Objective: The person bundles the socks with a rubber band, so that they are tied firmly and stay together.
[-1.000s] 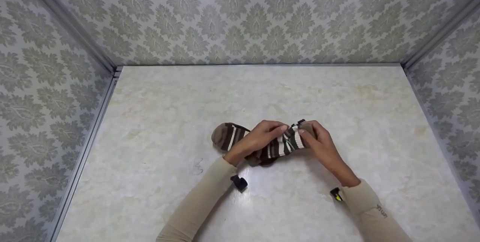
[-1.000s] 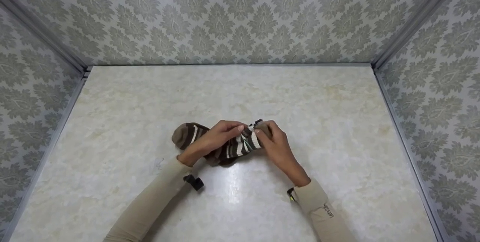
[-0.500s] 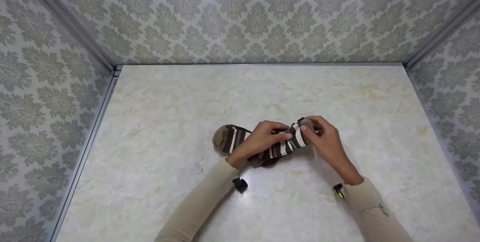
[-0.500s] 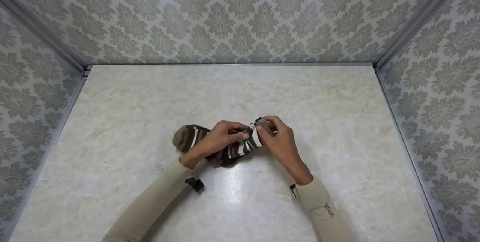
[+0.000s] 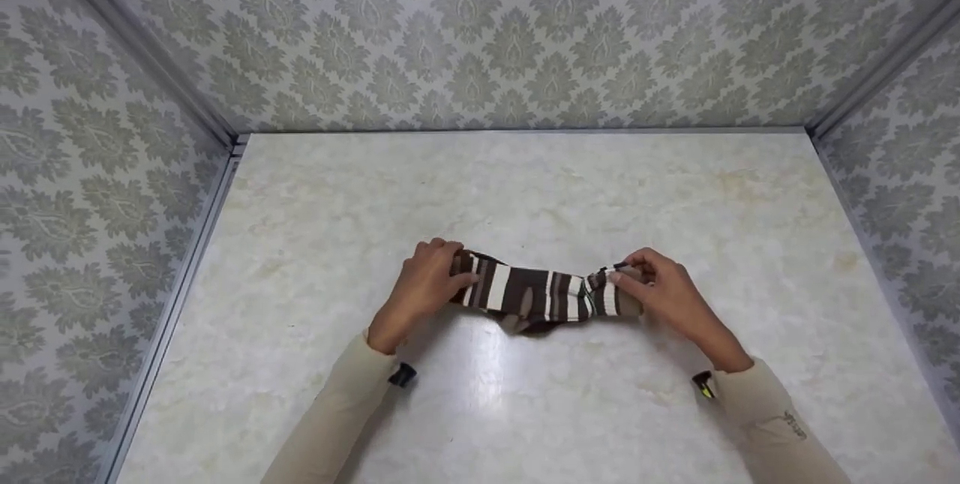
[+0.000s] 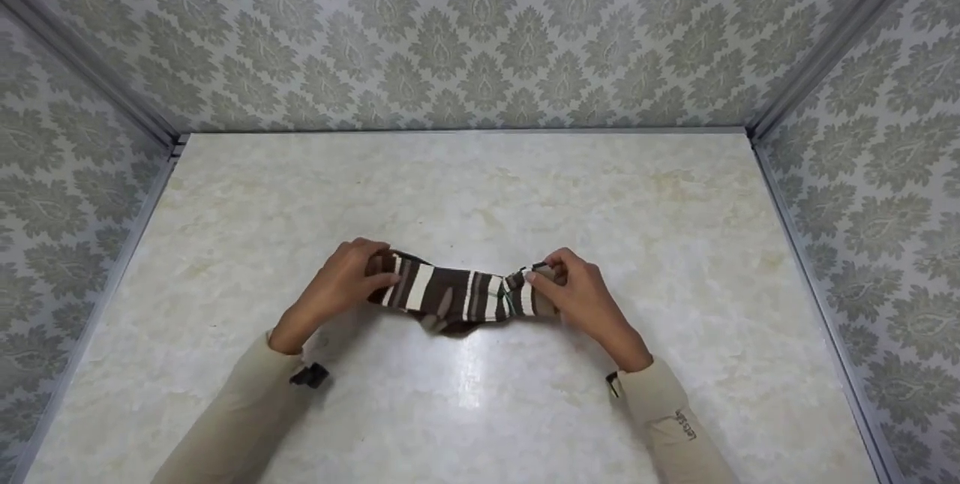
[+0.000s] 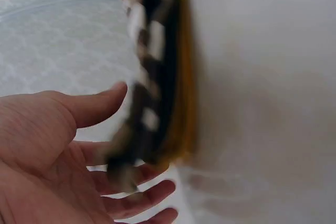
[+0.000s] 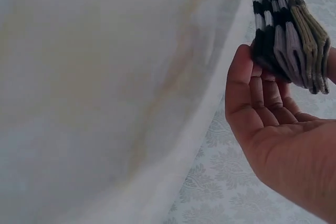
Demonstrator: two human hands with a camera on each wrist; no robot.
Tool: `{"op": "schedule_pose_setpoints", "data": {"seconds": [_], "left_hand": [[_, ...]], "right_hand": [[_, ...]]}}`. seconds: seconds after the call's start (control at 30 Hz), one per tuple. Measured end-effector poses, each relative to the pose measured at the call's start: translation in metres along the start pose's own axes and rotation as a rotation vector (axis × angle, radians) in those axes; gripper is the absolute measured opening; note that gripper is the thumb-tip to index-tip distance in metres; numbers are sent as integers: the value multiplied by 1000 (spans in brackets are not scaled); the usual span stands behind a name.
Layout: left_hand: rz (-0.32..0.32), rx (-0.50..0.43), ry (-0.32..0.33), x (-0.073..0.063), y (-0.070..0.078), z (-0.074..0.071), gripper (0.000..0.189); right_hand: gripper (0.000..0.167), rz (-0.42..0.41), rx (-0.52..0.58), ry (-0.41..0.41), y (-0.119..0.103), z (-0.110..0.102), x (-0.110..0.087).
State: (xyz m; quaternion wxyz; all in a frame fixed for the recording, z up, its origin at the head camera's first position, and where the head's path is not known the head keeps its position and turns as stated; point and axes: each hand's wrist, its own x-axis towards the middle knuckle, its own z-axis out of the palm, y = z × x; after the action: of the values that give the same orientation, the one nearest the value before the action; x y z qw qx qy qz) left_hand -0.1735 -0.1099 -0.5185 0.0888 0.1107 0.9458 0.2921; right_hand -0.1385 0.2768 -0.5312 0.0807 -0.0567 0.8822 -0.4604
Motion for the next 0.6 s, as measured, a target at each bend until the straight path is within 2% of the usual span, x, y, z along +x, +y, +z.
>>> {"op": "schedule_pose_setpoints", "data": {"seconds": [0.1, 0.17, 0.27, 0.3, 0.37, 0.43, 0.53, 0.6], "left_hand": [[-31, -122, 3, -3, -11, 6, 57], [-28, -193, 25, -2, -17, 12, 52], [27, -231, 84, 5, -38, 30, 19], [38, -240, 96, 8, -43, 33, 18], [53, -296, 121, 9, -50, 36, 34], [32, -393, 120, 6, -47, 29, 43], [-44, -550, 126, -4, -31, 5, 44], [-84, -599, 140, -8, -23, -10, 45]], "right_hand": [[40, 2, -20, -8, 3, -2, -1], [40, 1, -29, -13, 4, -3, -1], [39, -8, -39, -11, 5, -3, 0], [39, -10, -36, -10, 5, -4, 0], [38, -13, -30, -3, 5, -4, 1], [38, -14, -24, 8, 5, -5, 2], [40, -12, -9, 34, 2, -9, 4], [41, -19, -4, 54, -2, -15, 9]]}}
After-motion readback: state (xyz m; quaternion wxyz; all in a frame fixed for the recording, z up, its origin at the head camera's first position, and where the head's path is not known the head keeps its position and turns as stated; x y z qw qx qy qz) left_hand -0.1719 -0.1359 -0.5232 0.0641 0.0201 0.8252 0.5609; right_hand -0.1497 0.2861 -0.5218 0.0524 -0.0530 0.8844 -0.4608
